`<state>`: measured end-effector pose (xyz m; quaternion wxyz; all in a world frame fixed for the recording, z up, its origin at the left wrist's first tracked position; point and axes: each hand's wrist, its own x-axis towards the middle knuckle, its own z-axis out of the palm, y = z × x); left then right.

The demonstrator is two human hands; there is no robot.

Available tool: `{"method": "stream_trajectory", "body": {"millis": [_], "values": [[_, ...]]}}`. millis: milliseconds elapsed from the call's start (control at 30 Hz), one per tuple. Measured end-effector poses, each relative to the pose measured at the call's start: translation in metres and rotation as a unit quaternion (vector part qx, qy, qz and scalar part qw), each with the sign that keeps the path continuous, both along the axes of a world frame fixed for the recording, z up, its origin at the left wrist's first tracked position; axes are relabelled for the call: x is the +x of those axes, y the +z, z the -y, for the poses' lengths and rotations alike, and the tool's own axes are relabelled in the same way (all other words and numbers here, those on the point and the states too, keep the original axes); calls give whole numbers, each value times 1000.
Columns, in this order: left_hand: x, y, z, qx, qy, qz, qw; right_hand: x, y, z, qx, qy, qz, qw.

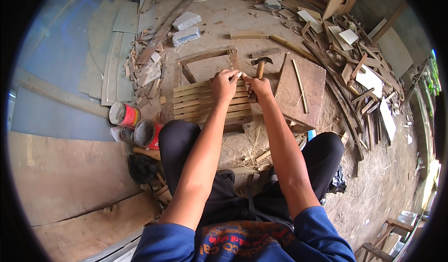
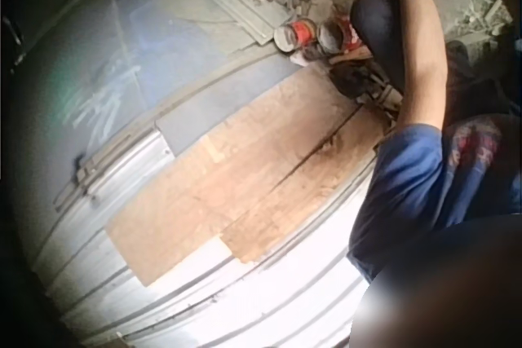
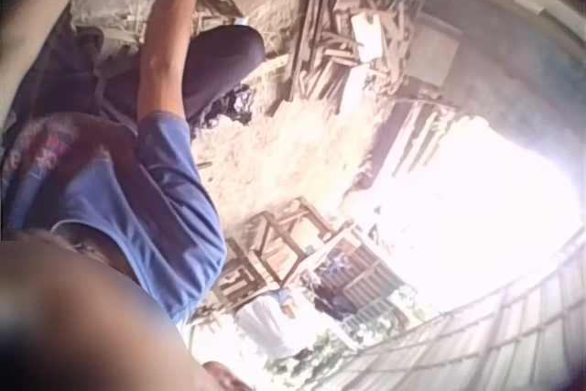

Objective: The person is assembling a wooden crate by hammering nails into wooden slats. They use a hammer to secure the slats and a saw to cut a piece of wood to size.

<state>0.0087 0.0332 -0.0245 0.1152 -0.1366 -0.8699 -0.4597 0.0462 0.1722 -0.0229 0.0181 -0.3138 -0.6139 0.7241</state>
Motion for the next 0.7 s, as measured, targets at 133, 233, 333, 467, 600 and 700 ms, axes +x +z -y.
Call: {"method": "stream_trajectory", "body": {"millis": [133,233,333,467,600,700], "values": [[2,2,1,-23,2,-14,1000,-4,-8,-2,20,8,-8,1000],[2,2,0,-18,-2,-43,999,-3,-16,-8,83,10,-11,996],[0,-1,-1,-27,10,-52,998,5,-15,-19,117,-1,-3,993],[-2,-10,-1,-36,13,-58,998,25,15,-32,283,27,-86,955],[-5,-13,-1,-10,4,-63,998,64,50,-38,187,143,-182,955],[-4,-9,1,-11,-13,-81,997,82,50,-22,222,125,-171,952]]}}
